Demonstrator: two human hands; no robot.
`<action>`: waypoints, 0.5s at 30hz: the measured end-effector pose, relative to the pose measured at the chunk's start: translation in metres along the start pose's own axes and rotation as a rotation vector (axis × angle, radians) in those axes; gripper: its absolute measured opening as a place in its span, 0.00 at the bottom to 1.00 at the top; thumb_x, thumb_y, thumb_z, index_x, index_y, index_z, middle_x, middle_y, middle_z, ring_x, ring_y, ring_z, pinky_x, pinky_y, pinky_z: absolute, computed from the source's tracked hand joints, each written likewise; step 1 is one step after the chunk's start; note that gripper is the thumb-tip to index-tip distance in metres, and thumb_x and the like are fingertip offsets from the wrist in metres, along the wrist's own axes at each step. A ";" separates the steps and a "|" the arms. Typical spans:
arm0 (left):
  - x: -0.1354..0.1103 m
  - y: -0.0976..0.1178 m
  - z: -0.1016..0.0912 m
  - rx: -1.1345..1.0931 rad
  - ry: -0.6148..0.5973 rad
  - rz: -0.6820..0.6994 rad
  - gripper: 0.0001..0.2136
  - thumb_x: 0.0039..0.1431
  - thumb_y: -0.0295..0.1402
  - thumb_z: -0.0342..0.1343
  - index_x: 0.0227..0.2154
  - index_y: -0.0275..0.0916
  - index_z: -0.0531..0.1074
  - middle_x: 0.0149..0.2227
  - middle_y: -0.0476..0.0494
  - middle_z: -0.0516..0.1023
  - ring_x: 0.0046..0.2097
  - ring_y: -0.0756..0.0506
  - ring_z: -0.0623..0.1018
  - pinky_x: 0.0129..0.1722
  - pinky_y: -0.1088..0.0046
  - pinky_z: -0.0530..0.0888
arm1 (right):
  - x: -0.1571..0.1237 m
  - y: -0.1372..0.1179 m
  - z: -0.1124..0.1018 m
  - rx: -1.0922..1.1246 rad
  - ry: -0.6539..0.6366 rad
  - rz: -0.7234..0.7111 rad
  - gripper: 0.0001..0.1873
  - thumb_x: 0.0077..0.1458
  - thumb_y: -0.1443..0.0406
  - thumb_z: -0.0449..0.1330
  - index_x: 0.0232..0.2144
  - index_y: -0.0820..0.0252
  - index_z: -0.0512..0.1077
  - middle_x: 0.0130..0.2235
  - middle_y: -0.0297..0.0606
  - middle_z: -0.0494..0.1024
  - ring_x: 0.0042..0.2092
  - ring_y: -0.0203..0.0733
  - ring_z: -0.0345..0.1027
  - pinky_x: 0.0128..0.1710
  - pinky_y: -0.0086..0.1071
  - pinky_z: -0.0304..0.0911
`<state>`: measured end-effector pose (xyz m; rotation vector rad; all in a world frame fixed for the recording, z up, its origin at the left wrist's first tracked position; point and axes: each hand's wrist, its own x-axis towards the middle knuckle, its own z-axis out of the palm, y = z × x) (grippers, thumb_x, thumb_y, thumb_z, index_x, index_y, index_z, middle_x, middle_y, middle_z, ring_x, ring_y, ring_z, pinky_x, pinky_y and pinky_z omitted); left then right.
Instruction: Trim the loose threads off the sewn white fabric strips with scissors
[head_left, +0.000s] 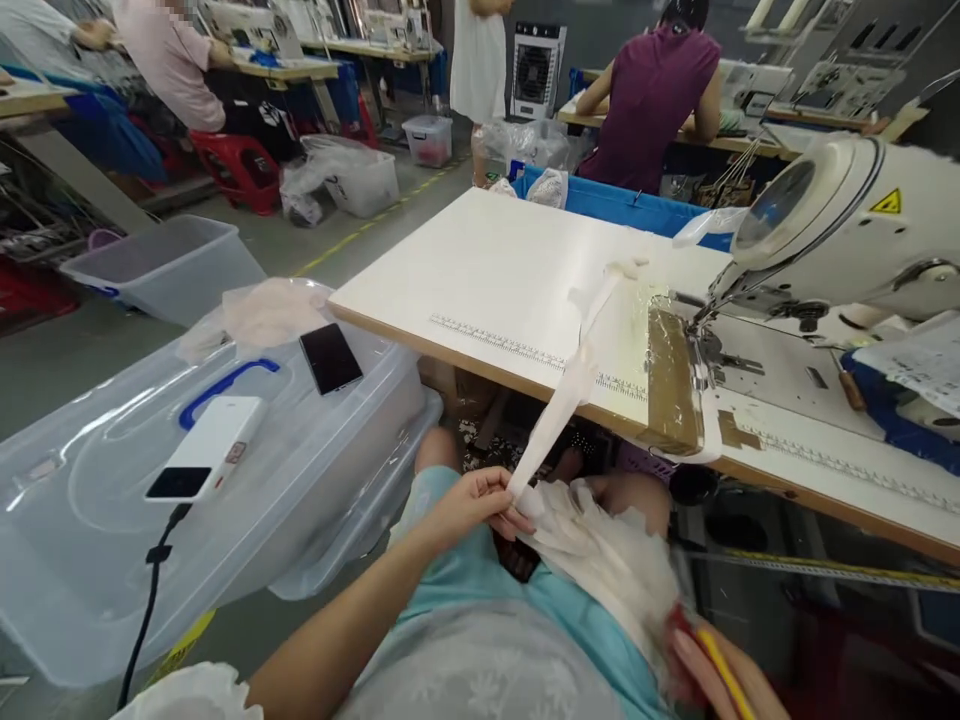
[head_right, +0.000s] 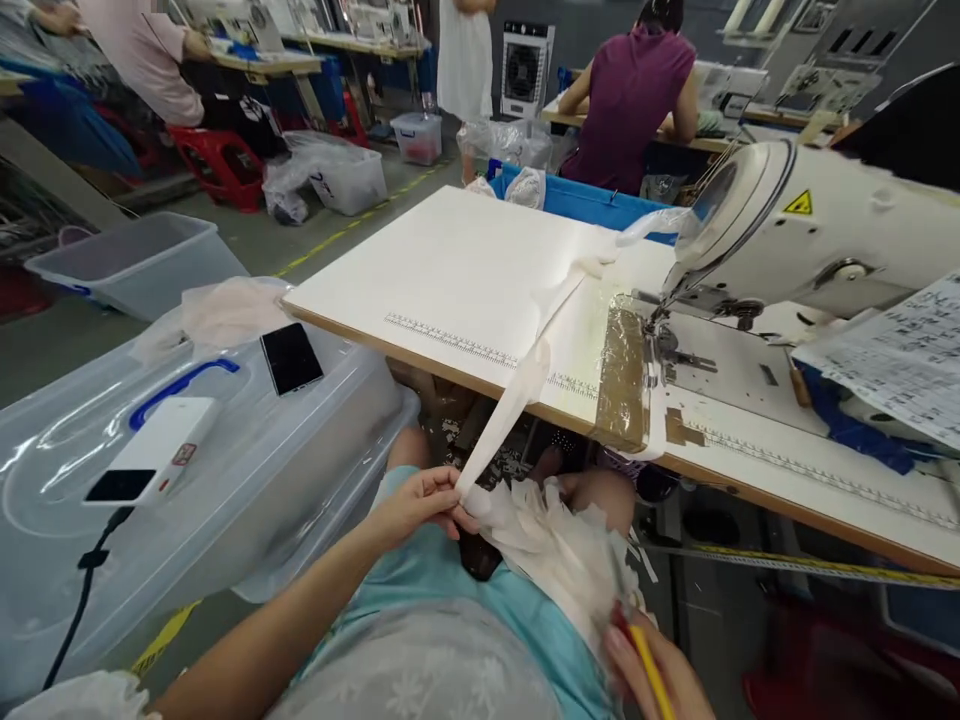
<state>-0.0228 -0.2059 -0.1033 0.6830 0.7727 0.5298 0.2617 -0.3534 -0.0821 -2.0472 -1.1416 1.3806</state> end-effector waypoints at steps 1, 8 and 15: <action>-0.003 -0.001 0.004 -0.008 -0.001 -0.016 0.24 0.47 0.52 0.67 0.33 0.36 0.68 0.28 0.38 0.82 0.33 0.43 0.83 0.29 0.76 0.76 | -0.001 -0.004 -0.001 -0.016 -0.088 -0.014 0.20 0.62 0.47 0.58 0.38 0.59 0.72 0.34 0.37 0.73 0.33 0.41 0.68 0.31 0.33 0.69; -0.018 -0.003 0.012 -0.005 0.016 -0.065 0.22 0.50 0.51 0.66 0.30 0.35 0.70 0.26 0.39 0.82 0.30 0.44 0.83 0.27 0.78 0.76 | 0.055 -0.072 0.015 -0.281 -0.609 -0.269 0.26 0.58 0.43 0.56 0.25 0.57 0.59 0.25 0.30 0.60 0.27 0.36 0.56 0.24 0.29 0.54; -0.020 -0.007 0.004 -0.017 0.020 -0.098 0.22 0.50 0.51 0.66 0.31 0.34 0.73 0.28 0.39 0.83 0.32 0.44 0.83 0.28 0.77 0.76 | 0.075 -0.089 0.020 -0.435 -0.669 -0.315 0.30 0.55 0.39 0.56 0.23 0.57 0.57 0.25 0.29 0.56 0.27 0.35 0.49 0.26 0.30 0.48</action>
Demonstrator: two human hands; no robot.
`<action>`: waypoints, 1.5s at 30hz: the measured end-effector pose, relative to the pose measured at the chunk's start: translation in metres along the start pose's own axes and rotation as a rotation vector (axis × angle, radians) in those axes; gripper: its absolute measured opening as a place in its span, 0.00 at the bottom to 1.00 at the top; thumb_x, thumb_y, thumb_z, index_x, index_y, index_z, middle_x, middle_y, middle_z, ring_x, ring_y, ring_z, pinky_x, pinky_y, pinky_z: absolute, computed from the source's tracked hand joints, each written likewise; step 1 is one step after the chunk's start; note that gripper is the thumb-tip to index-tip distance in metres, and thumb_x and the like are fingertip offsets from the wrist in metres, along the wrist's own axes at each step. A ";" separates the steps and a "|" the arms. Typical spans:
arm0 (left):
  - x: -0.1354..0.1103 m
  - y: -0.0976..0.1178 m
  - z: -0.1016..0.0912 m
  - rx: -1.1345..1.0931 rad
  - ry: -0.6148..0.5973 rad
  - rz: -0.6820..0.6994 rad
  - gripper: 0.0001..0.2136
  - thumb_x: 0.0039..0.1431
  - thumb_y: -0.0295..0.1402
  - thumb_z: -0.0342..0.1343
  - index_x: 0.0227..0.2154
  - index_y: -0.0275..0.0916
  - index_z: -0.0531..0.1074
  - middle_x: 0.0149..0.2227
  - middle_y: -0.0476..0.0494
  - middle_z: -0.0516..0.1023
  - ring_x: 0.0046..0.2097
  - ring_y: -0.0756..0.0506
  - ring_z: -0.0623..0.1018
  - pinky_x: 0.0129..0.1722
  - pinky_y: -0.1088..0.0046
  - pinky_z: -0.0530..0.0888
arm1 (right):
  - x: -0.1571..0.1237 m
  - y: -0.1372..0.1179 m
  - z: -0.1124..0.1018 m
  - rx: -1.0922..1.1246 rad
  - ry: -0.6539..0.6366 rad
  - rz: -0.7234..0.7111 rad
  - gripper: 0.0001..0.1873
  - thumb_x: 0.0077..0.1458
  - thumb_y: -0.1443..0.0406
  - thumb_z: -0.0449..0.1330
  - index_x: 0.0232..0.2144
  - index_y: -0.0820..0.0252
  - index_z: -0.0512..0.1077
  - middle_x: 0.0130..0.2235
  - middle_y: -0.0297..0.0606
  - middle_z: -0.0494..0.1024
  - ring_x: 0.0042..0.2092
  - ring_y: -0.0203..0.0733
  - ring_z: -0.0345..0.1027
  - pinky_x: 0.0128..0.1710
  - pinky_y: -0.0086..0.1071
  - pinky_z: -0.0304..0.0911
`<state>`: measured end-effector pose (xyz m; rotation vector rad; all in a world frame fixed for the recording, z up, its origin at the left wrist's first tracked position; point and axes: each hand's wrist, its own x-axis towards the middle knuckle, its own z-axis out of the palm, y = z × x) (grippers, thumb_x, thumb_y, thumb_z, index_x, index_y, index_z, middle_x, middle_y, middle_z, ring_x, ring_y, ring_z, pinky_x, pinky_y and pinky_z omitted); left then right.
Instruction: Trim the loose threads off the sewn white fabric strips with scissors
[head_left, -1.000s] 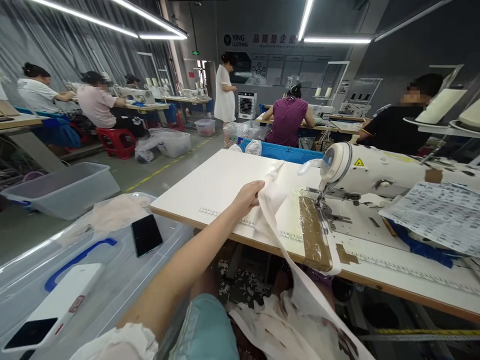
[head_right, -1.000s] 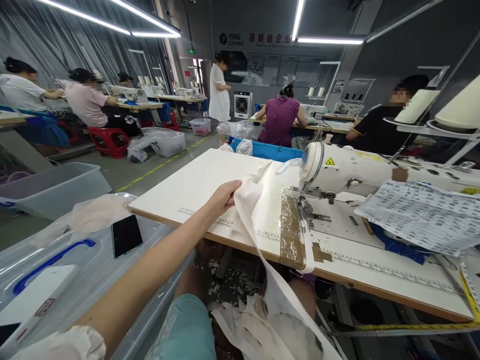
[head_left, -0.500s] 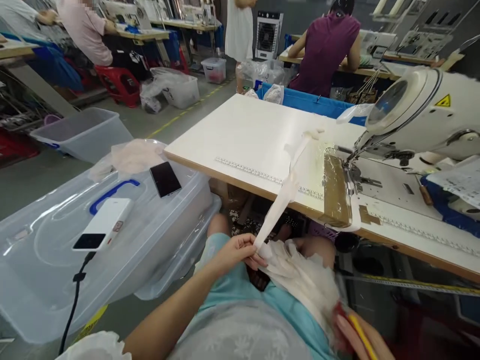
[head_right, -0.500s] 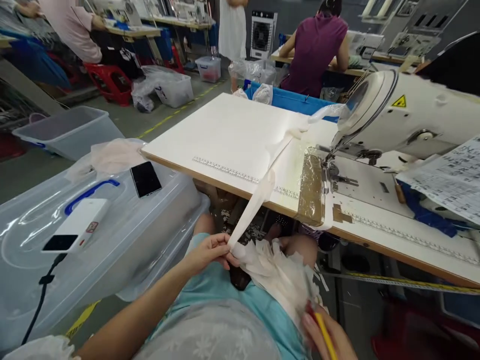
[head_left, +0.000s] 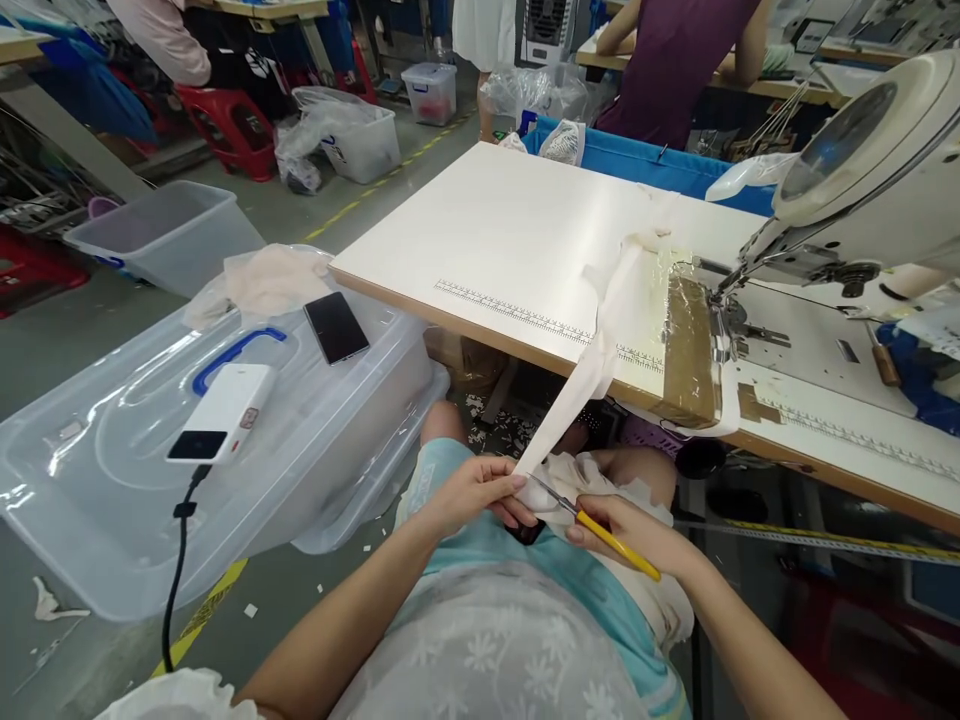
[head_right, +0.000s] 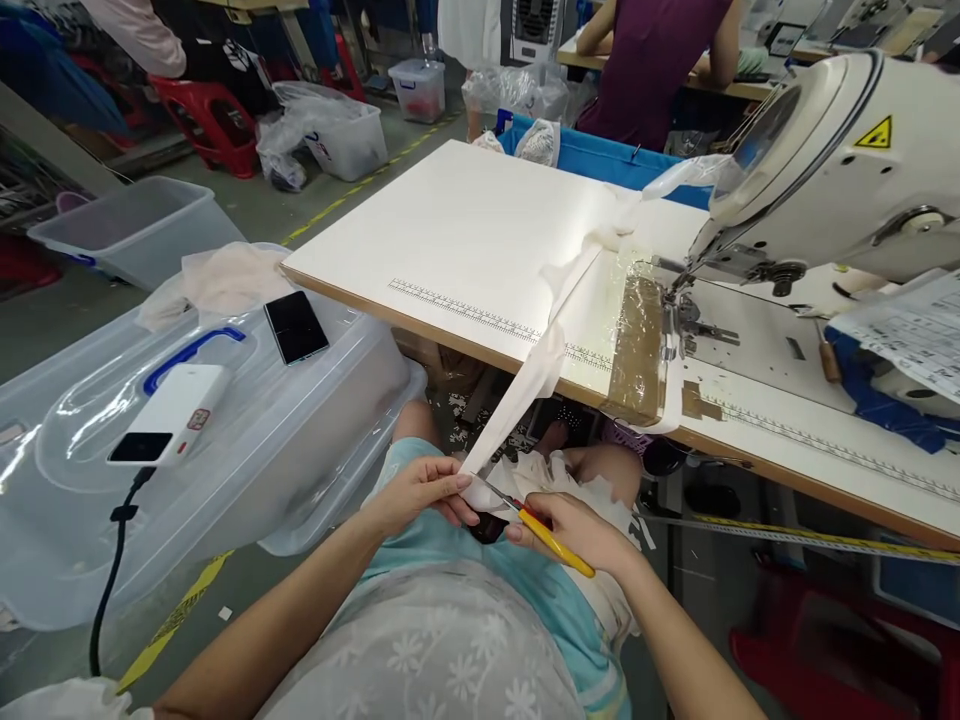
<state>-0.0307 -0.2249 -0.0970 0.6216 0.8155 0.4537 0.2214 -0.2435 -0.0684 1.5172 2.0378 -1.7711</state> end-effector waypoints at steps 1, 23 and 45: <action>0.000 0.001 0.000 0.002 0.004 -0.008 0.22 0.49 0.51 0.66 0.31 0.34 0.73 0.27 0.39 0.82 0.31 0.44 0.83 0.28 0.78 0.76 | 0.001 -0.001 -0.001 -0.025 0.003 -0.002 0.30 0.55 0.38 0.55 0.23 0.57 0.57 0.24 0.29 0.57 0.27 0.36 0.50 0.26 0.30 0.48; 0.010 0.001 -0.001 0.027 0.000 -0.050 0.20 0.50 0.50 0.66 0.28 0.34 0.73 0.25 0.39 0.82 0.28 0.44 0.82 0.27 0.77 0.74 | 0.006 -0.012 0.001 -0.500 0.199 0.078 0.28 0.59 0.40 0.50 0.24 0.57 0.59 0.26 0.38 0.71 0.26 0.41 0.61 0.26 0.33 0.42; 0.086 0.005 -0.025 0.476 0.536 0.348 0.22 0.53 0.56 0.53 0.31 0.39 0.73 0.31 0.46 0.74 0.35 0.45 0.74 0.37 0.72 0.71 | -0.035 0.028 0.058 0.065 0.487 0.103 0.22 0.57 0.48 0.57 0.24 0.57 0.59 0.24 0.32 0.64 0.27 0.39 0.58 0.27 0.30 0.52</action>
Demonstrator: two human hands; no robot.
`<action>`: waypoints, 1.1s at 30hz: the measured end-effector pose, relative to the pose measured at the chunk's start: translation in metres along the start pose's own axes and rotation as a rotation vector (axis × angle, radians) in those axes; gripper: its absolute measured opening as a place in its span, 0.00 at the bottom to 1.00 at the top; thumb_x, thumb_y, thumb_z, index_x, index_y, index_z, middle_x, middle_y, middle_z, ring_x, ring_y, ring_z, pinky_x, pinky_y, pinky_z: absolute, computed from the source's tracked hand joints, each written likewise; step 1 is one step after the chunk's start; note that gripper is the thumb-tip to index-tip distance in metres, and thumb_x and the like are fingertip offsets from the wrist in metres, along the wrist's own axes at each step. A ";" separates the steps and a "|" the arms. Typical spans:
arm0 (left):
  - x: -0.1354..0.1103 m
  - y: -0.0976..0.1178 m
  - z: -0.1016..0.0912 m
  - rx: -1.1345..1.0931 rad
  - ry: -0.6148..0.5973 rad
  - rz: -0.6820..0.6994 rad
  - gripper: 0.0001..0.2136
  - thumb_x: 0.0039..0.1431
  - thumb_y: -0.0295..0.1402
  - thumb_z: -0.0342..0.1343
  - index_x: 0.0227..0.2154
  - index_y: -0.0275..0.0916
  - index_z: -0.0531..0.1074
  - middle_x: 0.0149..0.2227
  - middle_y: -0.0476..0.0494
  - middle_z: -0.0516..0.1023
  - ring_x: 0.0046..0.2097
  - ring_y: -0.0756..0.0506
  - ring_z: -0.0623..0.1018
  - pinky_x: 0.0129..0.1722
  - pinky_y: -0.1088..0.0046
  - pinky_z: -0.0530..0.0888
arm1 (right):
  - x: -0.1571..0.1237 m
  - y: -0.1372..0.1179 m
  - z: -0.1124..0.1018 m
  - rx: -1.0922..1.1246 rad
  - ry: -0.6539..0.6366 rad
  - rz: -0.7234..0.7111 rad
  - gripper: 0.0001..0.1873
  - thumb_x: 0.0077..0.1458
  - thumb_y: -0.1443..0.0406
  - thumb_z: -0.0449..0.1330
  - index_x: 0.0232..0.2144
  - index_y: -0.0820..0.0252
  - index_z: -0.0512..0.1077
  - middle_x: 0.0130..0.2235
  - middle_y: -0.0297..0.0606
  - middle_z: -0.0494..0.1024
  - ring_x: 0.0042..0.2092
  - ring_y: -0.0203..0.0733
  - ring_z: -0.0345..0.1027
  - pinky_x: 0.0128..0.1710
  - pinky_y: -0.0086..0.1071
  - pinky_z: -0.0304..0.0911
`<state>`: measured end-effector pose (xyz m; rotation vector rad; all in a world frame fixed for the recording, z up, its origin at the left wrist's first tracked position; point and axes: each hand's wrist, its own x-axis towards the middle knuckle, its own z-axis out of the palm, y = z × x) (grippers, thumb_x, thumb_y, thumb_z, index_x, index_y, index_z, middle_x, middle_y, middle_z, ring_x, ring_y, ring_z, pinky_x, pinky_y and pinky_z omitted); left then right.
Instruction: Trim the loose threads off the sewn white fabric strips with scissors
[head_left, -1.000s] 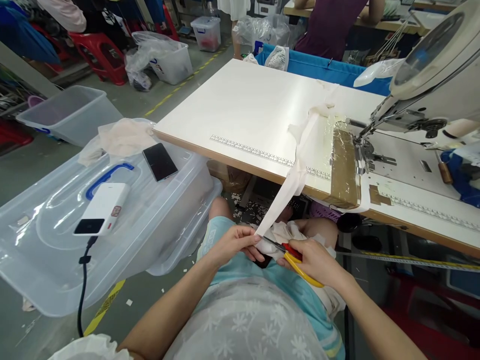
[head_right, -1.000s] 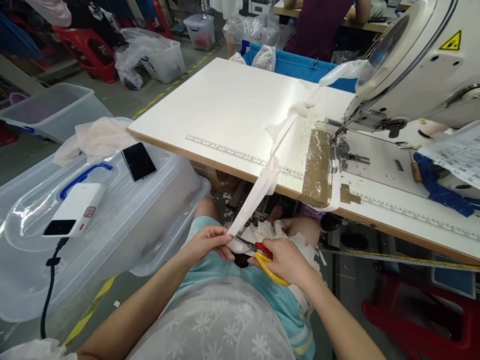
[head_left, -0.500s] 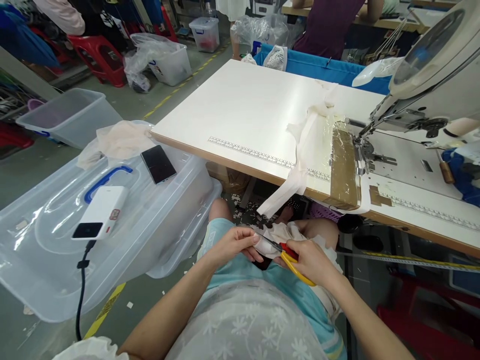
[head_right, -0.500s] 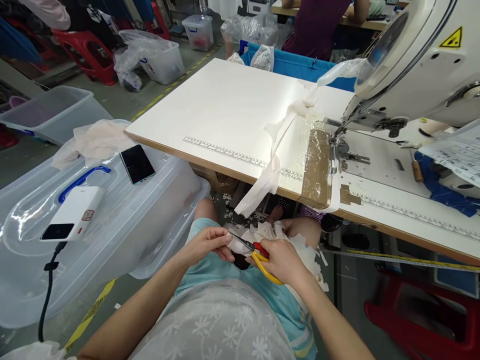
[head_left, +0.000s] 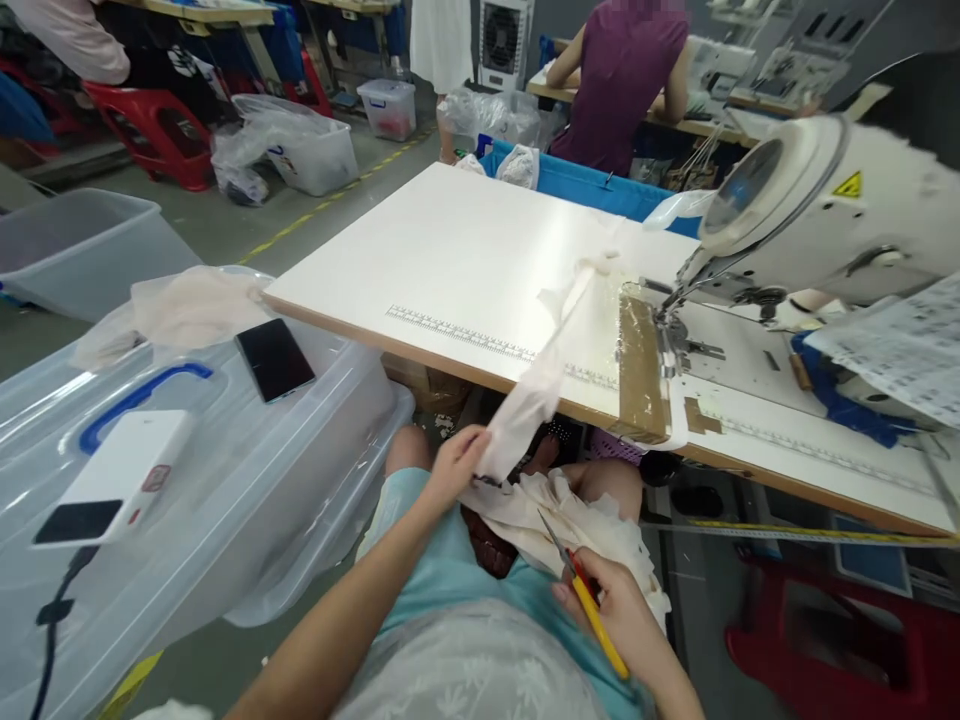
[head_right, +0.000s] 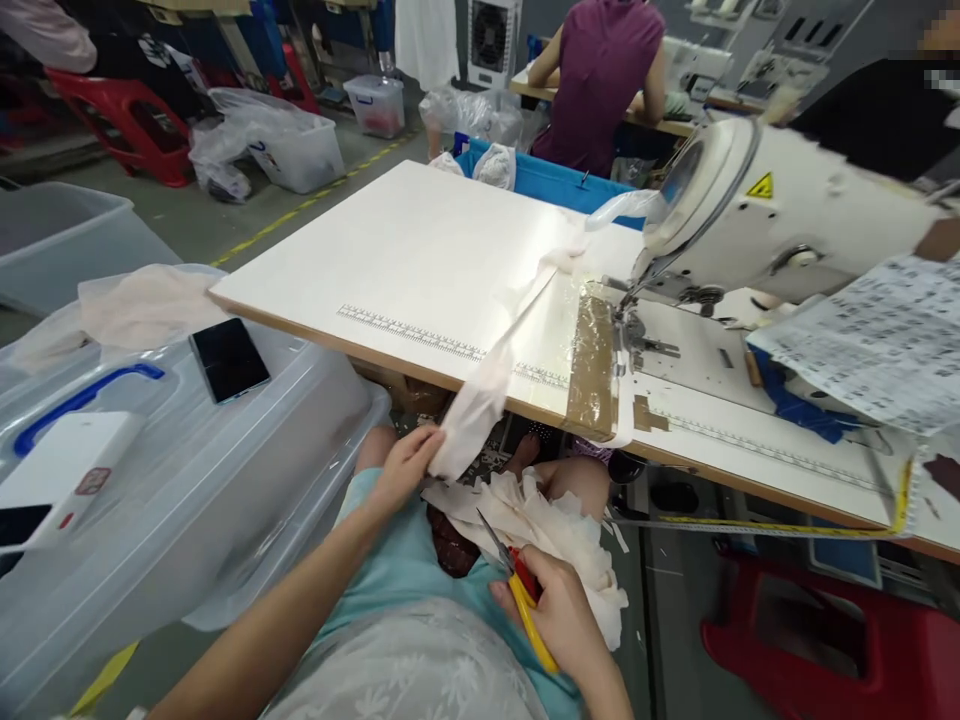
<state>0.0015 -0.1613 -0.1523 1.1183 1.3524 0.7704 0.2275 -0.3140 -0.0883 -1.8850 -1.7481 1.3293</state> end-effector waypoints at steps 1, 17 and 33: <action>-0.007 -0.014 -0.012 0.002 0.060 -0.091 0.24 0.51 0.57 0.52 0.33 0.38 0.72 0.27 0.47 0.72 0.31 0.46 0.73 0.30 0.73 0.70 | -0.002 0.004 -0.001 0.028 0.018 0.003 0.22 0.57 0.48 0.57 0.24 0.57 0.60 0.24 0.32 0.64 0.27 0.38 0.58 0.26 0.30 0.52; -0.092 0.063 -0.011 0.344 -0.346 0.233 0.13 0.63 0.42 0.52 0.29 0.40 0.74 0.36 0.42 0.75 0.34 0.47 0.73 0.32 0.72 0.67 | 0.013 -0.009 -0.020 0.200 -0.105 0.039 0.27 0.56 0.41 0.57 0.26 0.58 0.62 0.24 0.31 0.63 0.26 0.36 0.56 0.26 0.29 0.52; -0.075 0.057 -0.010 -0.340 -0.606 -0.370 0.25 0.48 0.55 0.64 0.32 0.35 0.73 0.21 0.43 0.79 0.25 0.45 0.80 0.25 0.76 0.74 | 0.036 -0.025 -0.040 0.168 -0.441 -0.059 0.29 0.58 0.39 0.52 0.27 0.58 0.60 0.27 0.30 0.56 0.29 0.36 0.50 0.28 0.29 0.51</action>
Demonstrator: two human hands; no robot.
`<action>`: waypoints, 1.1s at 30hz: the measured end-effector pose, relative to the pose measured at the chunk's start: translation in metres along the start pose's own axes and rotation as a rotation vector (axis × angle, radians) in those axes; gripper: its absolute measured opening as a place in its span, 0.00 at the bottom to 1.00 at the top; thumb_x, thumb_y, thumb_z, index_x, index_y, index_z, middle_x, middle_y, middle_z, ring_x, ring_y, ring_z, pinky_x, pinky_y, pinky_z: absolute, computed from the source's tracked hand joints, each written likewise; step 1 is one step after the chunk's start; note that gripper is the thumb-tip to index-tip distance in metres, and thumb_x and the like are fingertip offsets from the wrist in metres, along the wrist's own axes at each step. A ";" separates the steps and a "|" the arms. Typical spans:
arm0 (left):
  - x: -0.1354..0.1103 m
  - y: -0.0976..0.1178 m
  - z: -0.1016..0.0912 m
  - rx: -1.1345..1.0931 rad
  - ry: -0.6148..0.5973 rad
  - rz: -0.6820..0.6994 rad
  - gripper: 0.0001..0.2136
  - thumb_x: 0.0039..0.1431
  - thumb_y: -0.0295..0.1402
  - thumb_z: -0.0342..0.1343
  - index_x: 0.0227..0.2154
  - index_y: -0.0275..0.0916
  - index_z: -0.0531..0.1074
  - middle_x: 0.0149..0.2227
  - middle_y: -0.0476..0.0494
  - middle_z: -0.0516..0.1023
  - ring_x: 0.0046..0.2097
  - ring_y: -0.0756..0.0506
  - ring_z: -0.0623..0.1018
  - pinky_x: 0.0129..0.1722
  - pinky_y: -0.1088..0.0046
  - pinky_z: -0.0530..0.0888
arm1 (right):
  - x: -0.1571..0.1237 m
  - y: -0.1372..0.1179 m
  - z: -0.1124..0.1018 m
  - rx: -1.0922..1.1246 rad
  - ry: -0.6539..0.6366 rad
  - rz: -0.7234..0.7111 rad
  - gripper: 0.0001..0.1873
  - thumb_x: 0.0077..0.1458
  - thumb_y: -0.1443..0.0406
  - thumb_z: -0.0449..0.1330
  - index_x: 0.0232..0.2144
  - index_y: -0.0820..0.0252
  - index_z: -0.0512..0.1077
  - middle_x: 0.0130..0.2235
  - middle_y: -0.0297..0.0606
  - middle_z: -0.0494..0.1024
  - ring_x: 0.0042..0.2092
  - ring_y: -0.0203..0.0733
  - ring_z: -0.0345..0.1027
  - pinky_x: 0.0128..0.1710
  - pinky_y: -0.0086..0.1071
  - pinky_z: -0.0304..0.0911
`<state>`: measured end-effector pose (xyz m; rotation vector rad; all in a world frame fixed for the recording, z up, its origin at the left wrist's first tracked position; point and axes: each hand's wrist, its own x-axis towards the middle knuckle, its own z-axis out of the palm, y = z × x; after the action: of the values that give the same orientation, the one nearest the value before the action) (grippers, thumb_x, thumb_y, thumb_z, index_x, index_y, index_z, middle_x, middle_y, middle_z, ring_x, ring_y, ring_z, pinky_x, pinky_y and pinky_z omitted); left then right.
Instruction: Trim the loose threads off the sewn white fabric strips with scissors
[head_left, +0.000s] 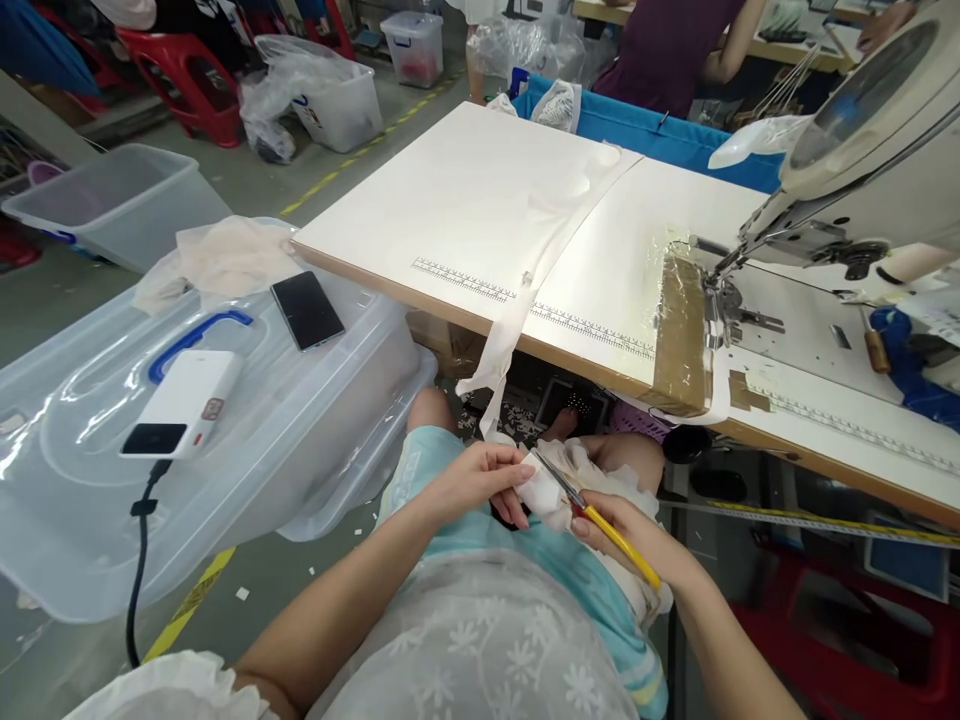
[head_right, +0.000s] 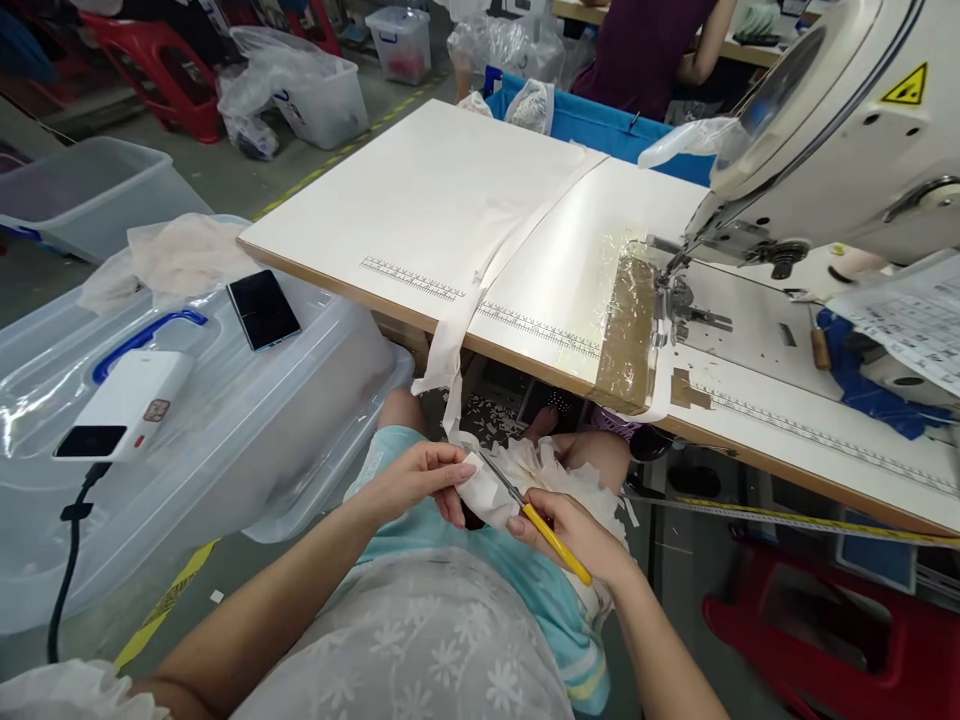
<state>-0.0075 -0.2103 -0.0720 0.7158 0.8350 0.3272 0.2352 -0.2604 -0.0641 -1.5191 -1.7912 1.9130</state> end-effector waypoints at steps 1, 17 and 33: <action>0.000 -0.001 -0.001 -0.009 0.004 -0.004 0.24 0.48 0.55 0.64 0.32 0.35 0.74 0.21 0.43 0.79 0.25 0.45 0.80 0.24 0.77 0.73 | 0.002 0.000 -0.001 -0.015 -0.021 -0.001 0.29 0.57 0.39 0.53 0.27 0.58 0.59 0.27 0.30 0.56 0.29 0.36 0.49 0.27 0.29 0.49; 0.007 -0.010 -0.011 -0.076 0.029 0.011 0.22 0.47 0.51 0.67 0.30 0.34 0.75 0.22 0.41 0.80 0.26 0.44 0.81 0.24 0.77 0.74 | 0.005 -0.003 0.003 -0.226 0.099 0.081 0.32 0.55 0.38 0.55 0.22 0.58 0.55 0.23 0.28 0.54 0.27 0.34 0.47 0.24 0.29 0.42; 0.006 -0.011 -0.009 -0.079 0.029 -0.003 0.23 0.45 0.53 0.67 0.26 0.35 0.72 0.21 0.42 0.79 0.25 0.45 0.81 0.24 0.78 0.74 | 0.011 -0.009 0.007 -0.454 0.195 0.086 0.32 0.56 0.37 0.50 0.20 0.57 0.53 0.20 0.31 0.57 0.24 0.36 0.49 0.25 0.31 0.41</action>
<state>-0.0107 -0.2108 -0.0871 0.6375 0.8460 0.3668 0.2202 -0.2551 -0.0646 -1.8670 -2.1964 1.3835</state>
